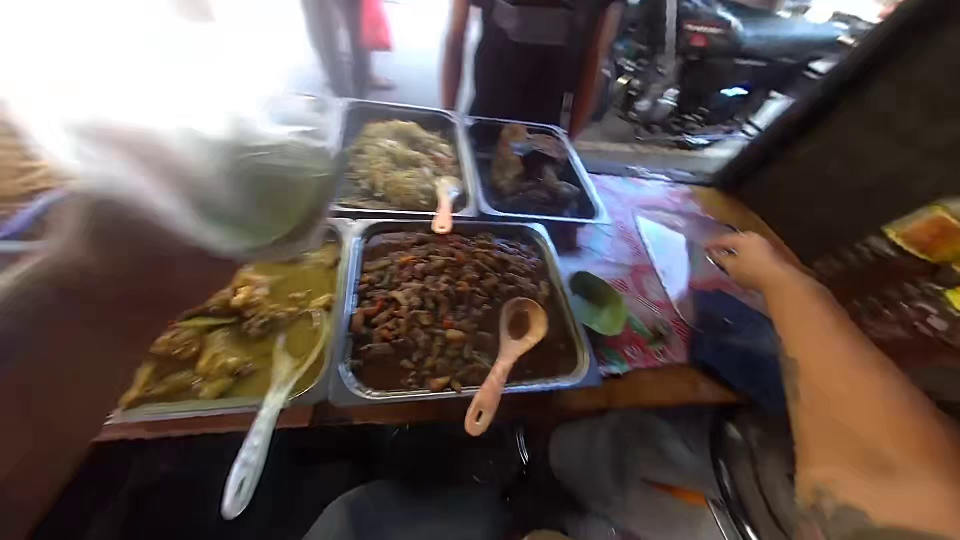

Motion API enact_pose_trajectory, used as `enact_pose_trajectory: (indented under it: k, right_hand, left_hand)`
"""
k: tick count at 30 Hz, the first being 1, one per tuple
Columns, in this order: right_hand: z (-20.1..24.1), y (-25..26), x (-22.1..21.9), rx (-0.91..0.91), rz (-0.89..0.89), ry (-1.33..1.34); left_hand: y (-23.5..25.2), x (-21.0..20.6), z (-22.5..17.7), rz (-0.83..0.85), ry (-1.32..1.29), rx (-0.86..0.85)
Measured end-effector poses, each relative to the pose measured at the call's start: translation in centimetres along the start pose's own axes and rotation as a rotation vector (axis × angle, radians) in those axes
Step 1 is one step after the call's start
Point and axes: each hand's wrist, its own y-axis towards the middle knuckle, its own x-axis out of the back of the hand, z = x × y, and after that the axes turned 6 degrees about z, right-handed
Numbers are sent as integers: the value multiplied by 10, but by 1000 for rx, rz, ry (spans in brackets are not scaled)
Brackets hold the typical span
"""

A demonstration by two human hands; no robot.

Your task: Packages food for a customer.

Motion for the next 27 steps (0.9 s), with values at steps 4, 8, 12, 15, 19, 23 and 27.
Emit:
enact_pose_trajectory:
  k: [4, 8, 12, 15, 19, 23, 27]
  right_hand:
    - [21, -15, -11, -149, 93, 35]
    - [127, -15, 16, -149, 103, -127]
    - [282, 10, -1, 280, -90, 168]
    - [388, 17, -29, 393, 142, 177]
    - [446, 33, -43, 288, 430, -207]
    - [435, 42, -26, 229, 329, -469]
    - [436, 12, 11, 221, 156, -491]
  left_hand:
    - [49, -2, 21, 109, -137, -44]
    - [60, -44, -12, -165, -140, 158]
    - [78, -69, -41, -359, -50, 294]
    - [94, -62, -36, -346, -73, 313]
    - [104, -50, -27, -334, -136, 327]
    - [101, -37, -27, -356, -161, 382]
    - [97, -24, -34, -337, -104, 393]
